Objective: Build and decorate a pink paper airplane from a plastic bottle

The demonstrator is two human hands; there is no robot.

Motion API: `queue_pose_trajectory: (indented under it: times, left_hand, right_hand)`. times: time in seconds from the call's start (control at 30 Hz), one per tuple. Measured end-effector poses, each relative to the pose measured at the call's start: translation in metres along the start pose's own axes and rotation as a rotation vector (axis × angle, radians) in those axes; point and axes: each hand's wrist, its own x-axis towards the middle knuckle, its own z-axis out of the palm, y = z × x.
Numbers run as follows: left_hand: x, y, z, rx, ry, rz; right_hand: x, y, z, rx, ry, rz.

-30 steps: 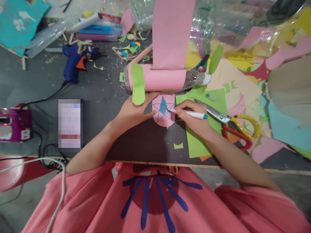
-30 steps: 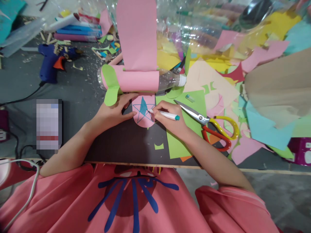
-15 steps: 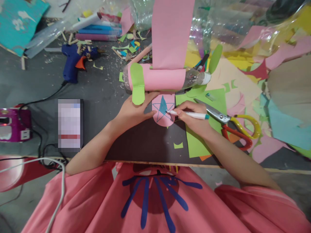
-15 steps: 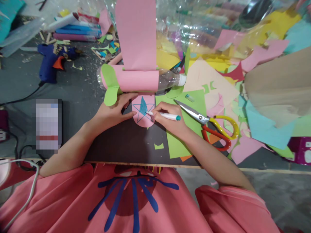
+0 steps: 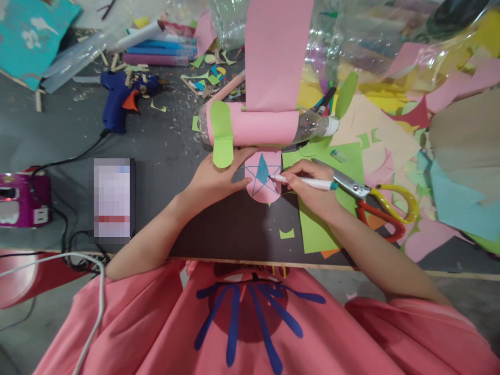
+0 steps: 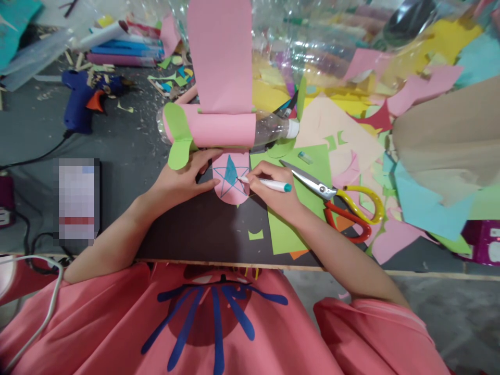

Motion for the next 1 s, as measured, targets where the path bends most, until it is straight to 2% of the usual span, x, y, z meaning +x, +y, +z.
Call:
queue_pose_trajectory:
  times: [0.3, 0.43, 0.6, 1.0]
  left_hand:
    - [-0.0014, -0.0023, 0.0022, 0.001, 0.029, 0.014]
    - [-0.0009, -0.0025, 0.0022, -0.002, 0.022, 0.022]
    - [-0.0005, -0.0016, 0.0012, 0.000, 0.014, 0.017]
    - [-0.0009, -0.0015, 0.0018, -0.003, 0.019, 0.019]
  right_hand:
    - [-0.0004, 0.0012, -0.0008, 0.024, -0.093, 0.003]
    - [-0.0001, -0.0006, -0.0002, 0.041, -0.024, 0.029]
    - [0.0003, -0.0012, 0.0007, 0.043, -0.052, 0.020]
    - [0.0003, -0.0003, 0.0004, 0.003, -0.020, -0.010]
